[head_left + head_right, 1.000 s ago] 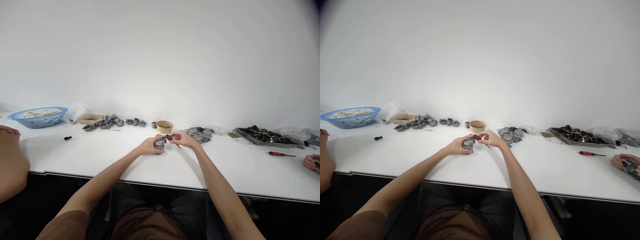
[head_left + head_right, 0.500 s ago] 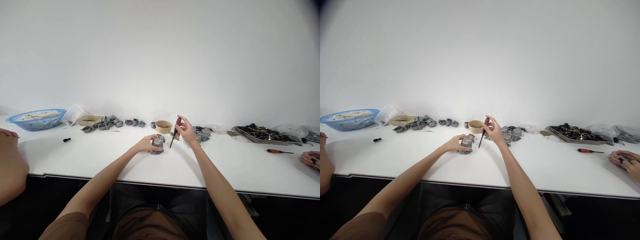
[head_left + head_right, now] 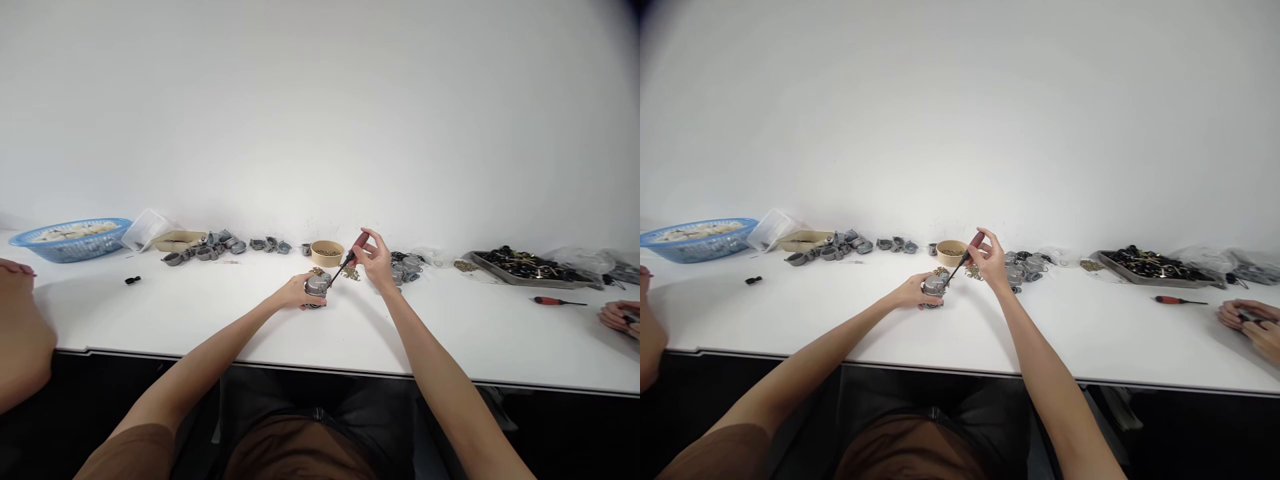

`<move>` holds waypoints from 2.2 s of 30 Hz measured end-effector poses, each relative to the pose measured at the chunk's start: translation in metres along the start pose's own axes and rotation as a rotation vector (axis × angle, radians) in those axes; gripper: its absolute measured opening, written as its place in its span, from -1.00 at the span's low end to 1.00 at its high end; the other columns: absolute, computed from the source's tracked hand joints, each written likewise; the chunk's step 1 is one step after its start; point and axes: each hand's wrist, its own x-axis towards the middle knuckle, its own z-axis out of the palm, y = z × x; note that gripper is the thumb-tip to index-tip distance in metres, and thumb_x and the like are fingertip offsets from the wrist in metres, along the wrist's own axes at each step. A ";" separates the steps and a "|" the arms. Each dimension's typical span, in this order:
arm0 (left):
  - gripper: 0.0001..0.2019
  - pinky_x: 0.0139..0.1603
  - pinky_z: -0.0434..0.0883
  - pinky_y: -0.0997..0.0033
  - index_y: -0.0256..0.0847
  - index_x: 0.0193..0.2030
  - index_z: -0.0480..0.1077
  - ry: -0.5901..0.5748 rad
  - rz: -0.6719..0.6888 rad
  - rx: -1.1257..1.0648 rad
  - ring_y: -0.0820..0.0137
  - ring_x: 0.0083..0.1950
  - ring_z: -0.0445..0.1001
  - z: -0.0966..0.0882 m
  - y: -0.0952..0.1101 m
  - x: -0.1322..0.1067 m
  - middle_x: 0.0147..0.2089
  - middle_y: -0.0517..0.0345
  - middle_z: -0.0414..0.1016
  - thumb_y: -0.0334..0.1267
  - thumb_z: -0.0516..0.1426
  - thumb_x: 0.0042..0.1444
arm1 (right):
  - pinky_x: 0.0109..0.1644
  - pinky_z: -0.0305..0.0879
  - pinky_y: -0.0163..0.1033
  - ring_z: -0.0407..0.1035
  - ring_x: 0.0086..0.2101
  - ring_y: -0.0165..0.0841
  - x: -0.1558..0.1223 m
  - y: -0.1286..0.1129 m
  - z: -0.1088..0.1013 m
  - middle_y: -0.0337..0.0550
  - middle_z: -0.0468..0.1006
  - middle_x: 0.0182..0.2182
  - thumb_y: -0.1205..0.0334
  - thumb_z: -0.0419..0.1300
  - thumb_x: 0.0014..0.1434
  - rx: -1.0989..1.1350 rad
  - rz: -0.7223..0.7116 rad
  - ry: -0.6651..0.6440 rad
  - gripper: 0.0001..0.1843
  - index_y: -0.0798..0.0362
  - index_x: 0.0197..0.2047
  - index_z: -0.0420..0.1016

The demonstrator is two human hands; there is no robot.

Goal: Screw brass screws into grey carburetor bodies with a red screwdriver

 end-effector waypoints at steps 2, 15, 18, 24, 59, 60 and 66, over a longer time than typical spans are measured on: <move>-0.33 -0.47 0.55 0.40 -0.17 0.12 0.43 -0.002 0.011 -0.002 0.28 -0.21 0.53 0.000 0.001 -0.001 -0.08 -0.03 0.55 0.01 0.44 -0.14 | -0.34 0.53 -0.13 0.49 -0.49 -0.31 -0.001 0.000 0.002 -0.14 0.52 -0.25 -0.23 0.27 0.13 0.002 0.007 -0.027 -0.17 -0.10 0.33 0.08; -0.34 -0.02 0.48 0.15 -0.17 0.06 0.49 0.084 0.088 0.188 0.16 -0.07 0.54 0.000 0.001 0.002 -0.07 0.04 0.59 0.11 0.41 -0.17 | -0.31 0.54 -0.12 0.48 -0.49 -0.33 -0.001 0.000 0.002 -0.15 0.51 -0.25 -0.20 0.26 0.16 -0.009 -0.009 -0.037 -0.22 -0.10 0.31 0.10; -0.33 -0.02 0.48 0.15 -0.18 0.06 0.50 0.089 0.083 0.187 0.16 -0.06 0.54 0.001 0.001 0.002 -0.06 0.04 0.59 0.11 0.41 -0.18 | -0.30 0.54 -0.12 0.48 -0.48 -0.33 -0.001 0.000 0.002 -0.14 0.52 -0.23 -0.21 0.26 0.15 -0.016 -0.008 -0.042 -0.22 -0.10 0.31 0.10; -0.29 -0.05 0.49 0.17 -0.17 0.09 0.50 0.105 0.077 0.198 0.14 -0.05 0.55 0.002 0.000 0.003 -0.05 0.03 0.60 0.13 0.41 -0.19 | -0.30 0.53 -0.11 0.46 -0.50 -0.35 -0.002 -0.002 0.002 -0.17 0.51 -0.25 -0.21 0.27 0.15 -0.033 -0.006 -0.061 -0.23 -0.12 0.30 0.15; -0.27 0.06 0.46 0.19 -0.13 0.12 0.51 0.232 0.051 0.432 0.00 0.12 0.47 0.016 0.009 -0.005 -0.01 0.00 0.59 0.22 0.37 -0.18 | -0.20 0.54 -0.11 0.54 -0.20 -0.21 0.000 -0.001 -0.007 -0.04 0.55 -0.11 -0.02 0.31 0.18 0.123 -0.142 -0.191 -0.32 -0.09 0.31 0.26; -0.27 0.08 0.45 0.18 -0.13 0.12 0.51 0.242 0.044 0.445 -0.01 0.14 0.46 0.017 0.009 -0.005 0.00 0.00 0.59 0.22 0.36 -0.17 | -0.13 0.55 -0.07 0.53 -0.19 -0.21 0.001 -0.001 -0.008 -0.04 0.55 -0.10 -0.02 0.32 0.17 0.127 -0.147 -0.194 -0.32 -0.09 0.30 0.27; -0.28 0.09 0.45 0.16 -0.11 0.14 0.51 0.266 0.006 0.476 -0.05 0.20 0.41 0.018 0.011 -0.006 -0.02 0.01 0.60 0.23 0.34 -0.14 | -0.02 0.52 -0.05 0.50 -0.18 -0.25 0.003 0.000 -0.008 -0.12 0.52 -0.17 0.00 0.40 0.10 0.080 -0.194 -0.101 -0.41 -0.10 0.17 0.40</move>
